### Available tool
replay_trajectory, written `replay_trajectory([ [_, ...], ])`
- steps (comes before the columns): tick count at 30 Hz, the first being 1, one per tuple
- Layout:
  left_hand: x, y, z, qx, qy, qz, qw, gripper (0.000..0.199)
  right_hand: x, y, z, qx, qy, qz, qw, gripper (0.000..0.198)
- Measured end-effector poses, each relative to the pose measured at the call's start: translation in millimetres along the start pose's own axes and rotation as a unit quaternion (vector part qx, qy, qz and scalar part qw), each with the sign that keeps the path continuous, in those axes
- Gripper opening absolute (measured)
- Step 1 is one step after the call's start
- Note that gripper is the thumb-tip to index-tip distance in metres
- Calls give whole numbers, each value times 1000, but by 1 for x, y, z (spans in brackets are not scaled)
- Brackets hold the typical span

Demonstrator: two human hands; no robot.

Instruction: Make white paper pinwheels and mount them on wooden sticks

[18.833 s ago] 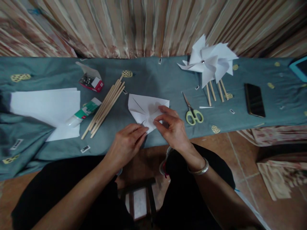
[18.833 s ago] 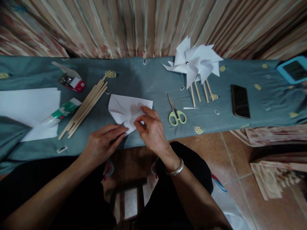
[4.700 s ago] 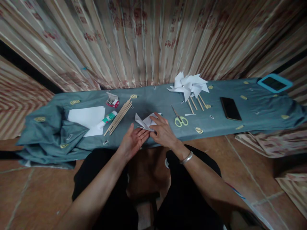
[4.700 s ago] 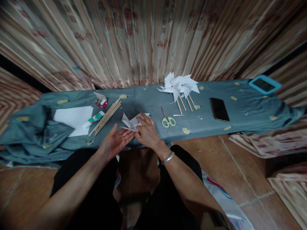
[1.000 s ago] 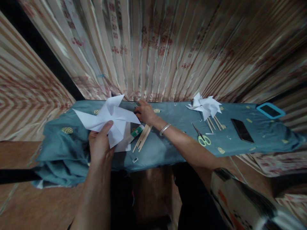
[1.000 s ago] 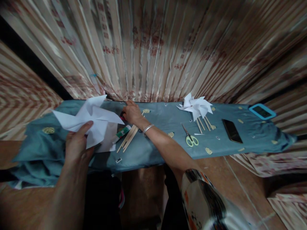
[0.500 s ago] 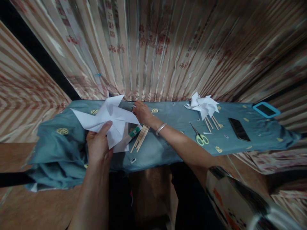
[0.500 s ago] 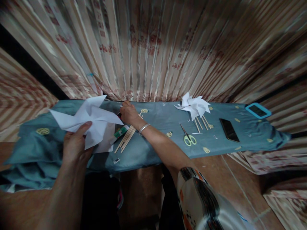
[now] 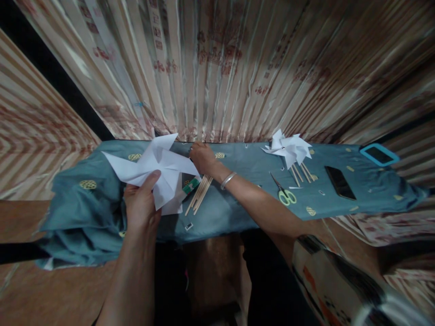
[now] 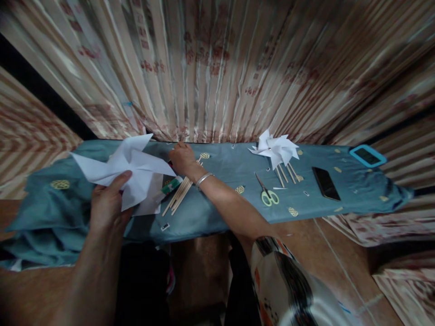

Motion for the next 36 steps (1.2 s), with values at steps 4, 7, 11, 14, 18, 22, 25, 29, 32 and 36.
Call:
replay_trajectory([
  [4,0,-1,0,1,-3,-6,1000,24,-2,-4,1,47,-10,22,999,24],
  [7,-1,-2,0,-3,4,-11,1000,24,-2,-4,5,160,-52,60,984,15],
  [11,-1,-2,1,-18,-6,-2,1000,23,-8,0,16,263,-102,96,955,15],
  [14,-1,-1,-1,-25,-7,-12,1000,24,-31,3,27,358,-151,132,912,16],
  [18,-10,-7,-11,-9,17,-58,998,27,-92,5,39,706,-276,137,638,11],
  [22,-28,-21,-28,38,59,-108,992,29,-156,5,55,748,-343,132,553,25],
  [25,-42,-32,-42,66,73,-129,987,28,-190,0,75,697,-369,141,598,22],
  [29,-55,-48,-60,80,73,-152,982,28,-219,-6,101,485,-359,144,784,7],
  [32,-61,-59,-73,75,60,-164,982,27,-230,-9,105,276,-308,119,903,13],
  [36,-65,-70,-88,91,44,-177,979,26,-231,-11,98,183,-226,56,955,22],
])
Point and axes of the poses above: each hand's wrist, its own x-axis towards the middle knuckle, its own y-axis out of the back of the hand, z = x × y, the point moved 1 cm from there along x, towards the middle knuckle, and after that the axes turned 4 degrees about z, right-handed, at the moved point
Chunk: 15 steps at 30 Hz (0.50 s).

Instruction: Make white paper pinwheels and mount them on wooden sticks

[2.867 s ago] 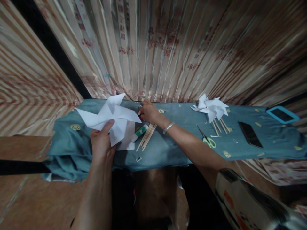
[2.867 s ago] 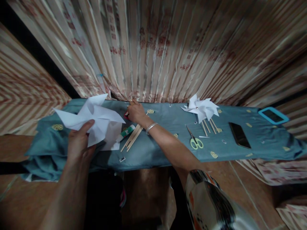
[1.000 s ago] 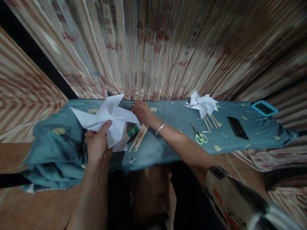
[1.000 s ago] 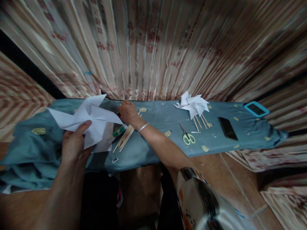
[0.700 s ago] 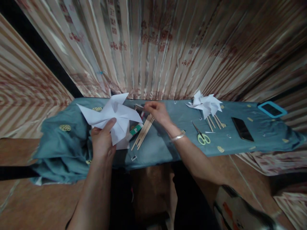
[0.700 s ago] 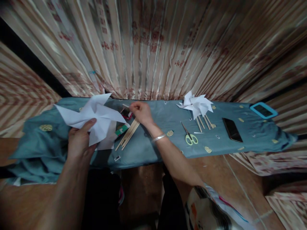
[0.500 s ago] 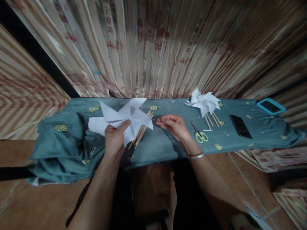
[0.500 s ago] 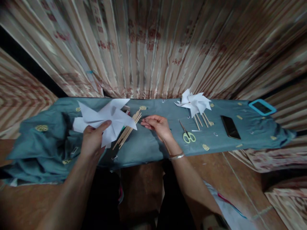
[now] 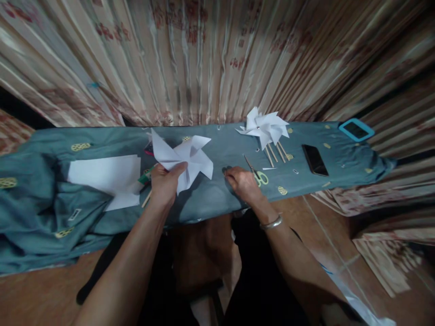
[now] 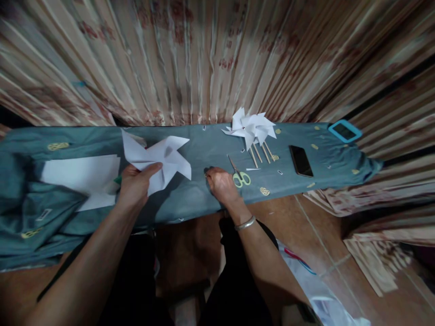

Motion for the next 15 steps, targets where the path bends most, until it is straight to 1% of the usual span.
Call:
replay_trajectory([
  [3,1,-6,-6,9,4,-14,1000,28,1,-1,0,35,25,-31,999,25],
  [5,2,-9,-8,12,7,-16,1000,28,2,2,7,93,7,-31,995,31],
  [7,3,-10,-10,16,6,-12,1000,25,2,6,17,146,-26,-19,989,34],
  [9,3,-12,-11,23,6,-7,1000,23,3,11,27,168,-48,2,985,30],
  [11,3,-13,-12,35,11,-1,999,22,4,12,33,171,-45,16,984,24],
  [15,1,-15,-12,45,22,7,999,22,8,5,31,196,-30,-6,980,19],
])
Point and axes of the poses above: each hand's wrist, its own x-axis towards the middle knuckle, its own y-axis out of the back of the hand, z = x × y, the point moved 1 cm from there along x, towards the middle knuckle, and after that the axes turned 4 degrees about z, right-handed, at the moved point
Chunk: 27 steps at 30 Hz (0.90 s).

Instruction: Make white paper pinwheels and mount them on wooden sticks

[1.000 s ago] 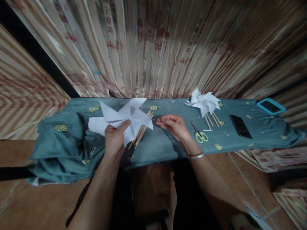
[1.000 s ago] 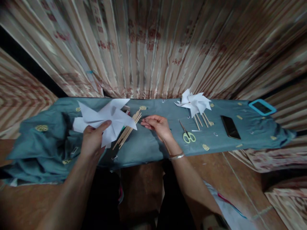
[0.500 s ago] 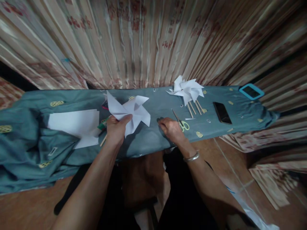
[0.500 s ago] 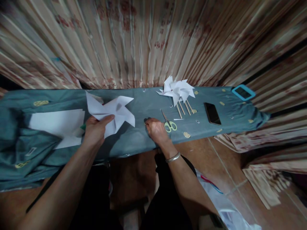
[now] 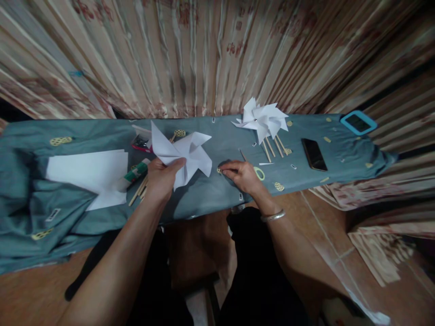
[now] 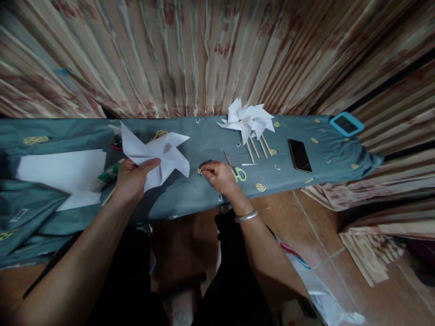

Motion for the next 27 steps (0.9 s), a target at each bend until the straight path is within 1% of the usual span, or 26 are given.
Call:
replay_trajectory([
  [4,-1,0,0,0,0,-12,1000,23,1,-9,-4,7,-6,-27,1000,18],
  [8,-1,1,0,-13,3,-20,1000,28,-1,-10,-9,-31,-9,-42,999,11],
  [10,-2,2,0,-24,5,-28,999,30,-4,-10,-12,-60,9,-41,997,11],
  [14,-4,2,1,-40,23,-43,998,32,-12,-16,-17,-95,77,-23,992,14],
  [17,-4,3,1,-47,29,-54,997,33,-16,-19,-16,-98,87,-16,991,16],
  [20,-3,4,0,-49,26,-60,997,31,-17,-12,-17,-44,53,3,998,16],
  [22,-3,4,-1,-43,15,-59,997,29,-19,-3,-22,38,7,39,998,11],
  [24,-4,4,-3,-29,-3,-61,998,28,-23,6,-32,146,-38,83,985,4],
  [25,-5,4,-3,-21,-12,-62,998,27,-25,9,-39,194,-49,93,975,5],
  [27,-8,3,-4,-2,-32,-66,997,25,-29,10,-54,252,-59,105,960,7],
])
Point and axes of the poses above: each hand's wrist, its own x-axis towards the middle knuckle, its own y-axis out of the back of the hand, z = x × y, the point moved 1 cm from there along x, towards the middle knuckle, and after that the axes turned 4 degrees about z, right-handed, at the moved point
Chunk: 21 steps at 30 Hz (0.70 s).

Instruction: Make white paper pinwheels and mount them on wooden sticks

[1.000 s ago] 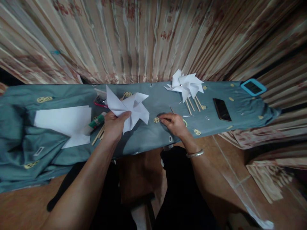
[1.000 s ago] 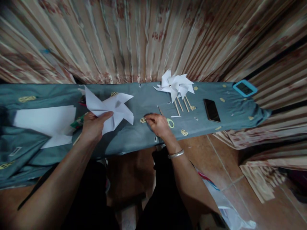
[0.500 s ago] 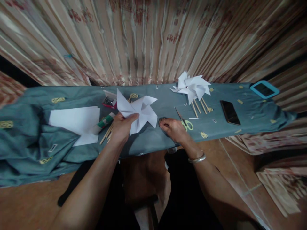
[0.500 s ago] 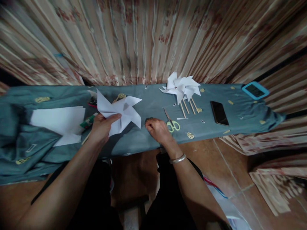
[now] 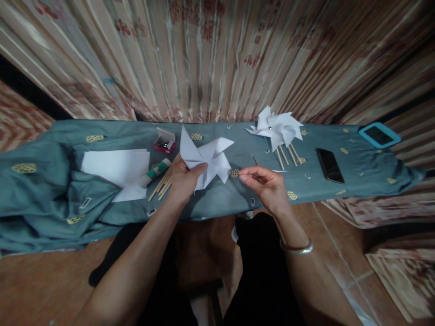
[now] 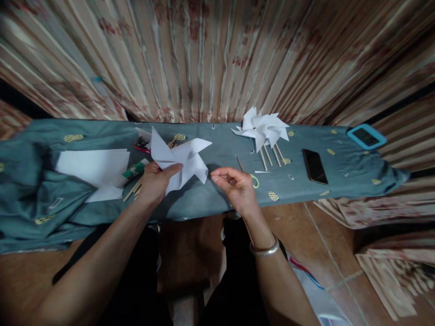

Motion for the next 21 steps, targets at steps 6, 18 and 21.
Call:
replay_trajectory([
  [6,-11,-7,5,55,-64,-17,996,15,-13,-29,-15,-7,24,-11,1000,5],
  [18,-18,-17,-2,-32,31,-42,998,18,-4,-27,-18,-119,159,30,980,5],
  [21,-20,-19,-5,-31,40,-56,997,17,1,-28,-9,-131,158,14,979,4],
])
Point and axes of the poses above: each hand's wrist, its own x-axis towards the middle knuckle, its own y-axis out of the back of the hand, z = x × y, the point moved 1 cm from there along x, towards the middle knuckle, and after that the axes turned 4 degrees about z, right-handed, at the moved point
